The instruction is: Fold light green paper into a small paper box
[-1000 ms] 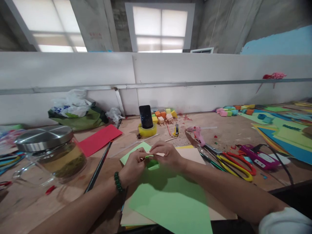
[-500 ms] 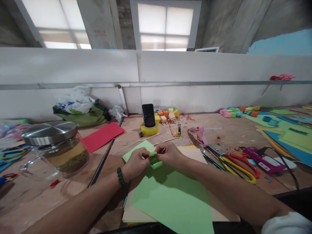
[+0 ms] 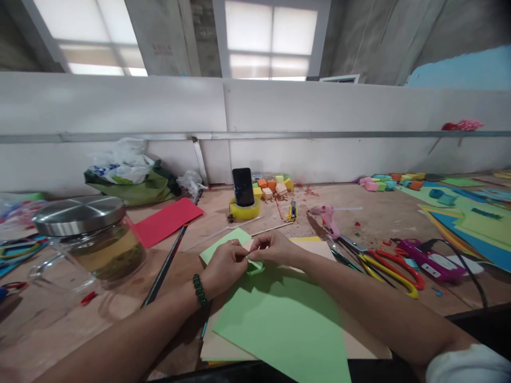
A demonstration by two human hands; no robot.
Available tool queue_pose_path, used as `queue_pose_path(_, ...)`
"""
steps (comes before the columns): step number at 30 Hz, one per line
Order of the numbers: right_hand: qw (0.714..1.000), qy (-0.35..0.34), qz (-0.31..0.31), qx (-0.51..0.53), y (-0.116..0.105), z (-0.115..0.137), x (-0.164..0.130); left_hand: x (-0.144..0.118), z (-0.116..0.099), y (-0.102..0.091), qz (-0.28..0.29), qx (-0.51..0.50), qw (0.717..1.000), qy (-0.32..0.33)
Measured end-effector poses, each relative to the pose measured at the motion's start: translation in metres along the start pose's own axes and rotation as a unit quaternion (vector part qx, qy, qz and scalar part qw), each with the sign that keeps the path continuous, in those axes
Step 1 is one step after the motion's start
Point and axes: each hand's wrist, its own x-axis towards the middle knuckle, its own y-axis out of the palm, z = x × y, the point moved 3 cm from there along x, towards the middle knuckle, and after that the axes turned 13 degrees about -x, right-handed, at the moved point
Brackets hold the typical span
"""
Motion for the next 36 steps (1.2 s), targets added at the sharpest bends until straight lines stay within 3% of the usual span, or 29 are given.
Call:
queue_pose_path(5,1.000,-0.021,0.019,-0.013,0.001,-0.005,0.002,0.001,-0.002,-0.004,0.038,-0.005,0.999,-0.022)
queue_pose_path(10,0.996,-0.038,0.012,-0.086,0.000,-0.006,0.002,0.003,0.003,-0.006,0.008,-0.169,0.978,-0.120)
queue_pose_path(15,0.974,-0.112,-0.096,-0.171,-0.005,0.007,-0.002,0.001,0.001,-0.006,-0.010,-0.282,0.949,-0.140)
queue_pose_path(18,0.955,-0.168,-0.166,-0.181,-0.008,0.015,-0.006,-0.001,-0.001,0.001,0.052,-0.392,0.909,-0.132)
queue_pose_path(21,0.933,-0.197,-0.190,-0.234,-0.008,0.018,-0.010,-0.002,-0.003,0.010,0.114,-0.452,0.880,-0.090)
queue_pose_path(28,0.868,-0.206,-0.179,-0.414,-0.004,0.016,-0.013,-0.003,-0.005,0.011,0.094,-0.297,0.950,-0.018)
queue_pose_path(32,0.855,-0.220,-0.195,-0.428,-0.004,0.019,-0.016,-0.003,-0.006,0.012,0.102,-0.285,0.953,-0.014)
queue_pose_path(36,0.854,-0.200,-0.171,-0.449,-0.005,0.016,-0.014,-0.003,-0.006,0.012,0.100,-0.273,0.957,-0.003)
